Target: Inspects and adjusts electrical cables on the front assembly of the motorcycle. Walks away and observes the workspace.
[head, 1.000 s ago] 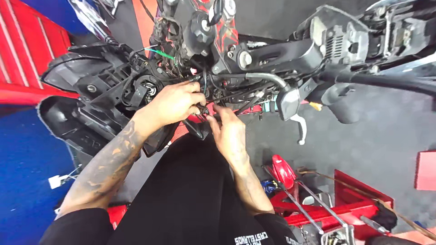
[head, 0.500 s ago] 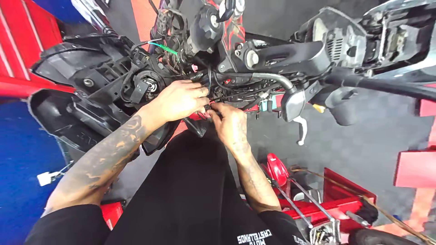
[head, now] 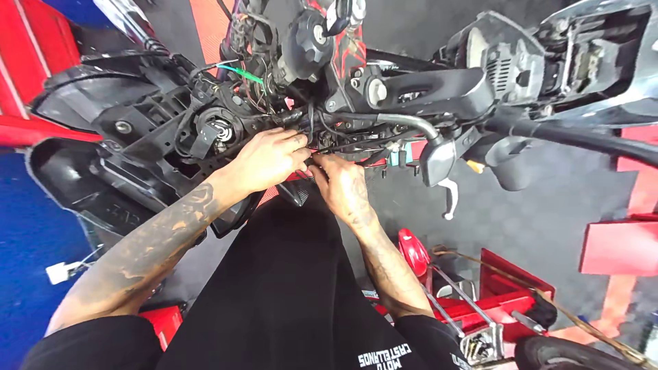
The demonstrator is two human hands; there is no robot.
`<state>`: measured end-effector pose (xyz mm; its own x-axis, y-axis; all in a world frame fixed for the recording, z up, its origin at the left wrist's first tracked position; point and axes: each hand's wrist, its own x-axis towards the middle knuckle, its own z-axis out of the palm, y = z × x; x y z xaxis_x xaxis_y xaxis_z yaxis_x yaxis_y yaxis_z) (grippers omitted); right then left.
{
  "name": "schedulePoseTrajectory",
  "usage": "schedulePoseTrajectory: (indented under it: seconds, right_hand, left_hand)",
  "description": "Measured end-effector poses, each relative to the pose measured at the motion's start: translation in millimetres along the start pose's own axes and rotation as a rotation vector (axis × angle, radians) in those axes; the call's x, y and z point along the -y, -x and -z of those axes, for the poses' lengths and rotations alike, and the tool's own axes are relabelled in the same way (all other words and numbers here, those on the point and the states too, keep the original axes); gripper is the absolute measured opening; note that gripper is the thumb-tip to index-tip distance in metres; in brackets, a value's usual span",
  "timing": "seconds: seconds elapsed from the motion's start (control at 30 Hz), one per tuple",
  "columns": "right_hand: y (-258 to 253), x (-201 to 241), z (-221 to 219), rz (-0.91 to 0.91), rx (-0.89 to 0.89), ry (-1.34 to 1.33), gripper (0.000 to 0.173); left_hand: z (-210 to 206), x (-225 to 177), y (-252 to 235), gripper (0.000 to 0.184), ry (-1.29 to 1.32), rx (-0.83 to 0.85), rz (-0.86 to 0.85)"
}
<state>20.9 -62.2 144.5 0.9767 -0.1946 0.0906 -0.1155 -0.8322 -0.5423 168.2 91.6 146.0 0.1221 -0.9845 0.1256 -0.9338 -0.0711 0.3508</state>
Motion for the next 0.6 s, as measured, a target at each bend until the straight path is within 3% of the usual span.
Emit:
schedulePoseTrajectory:
  seconds: [0.17, 0.37, 0.6]
  right_hand:
    - [2.8, 4.7, 0.9, -0.078, -0.049, -0.073, 0.022]
    - [1.8, -2.9, 4.3, -0.005, -0.064, -0.11, 0.015]
    - [2.3, -4.1, -6.4, 0.056, -0.052, -0.091, 0.016]
  left_hand:
    - [12.1, -0.8, 4.8, 0.035, -0.065, 0.062, 0.092]
    - [-13.8, 8.8, 1.1, 0.034, -0.316, -0.188, -0.076]
    - [-13.6, 13.0, -0.2, 0.035, -0.349, -0.198, -0.22]
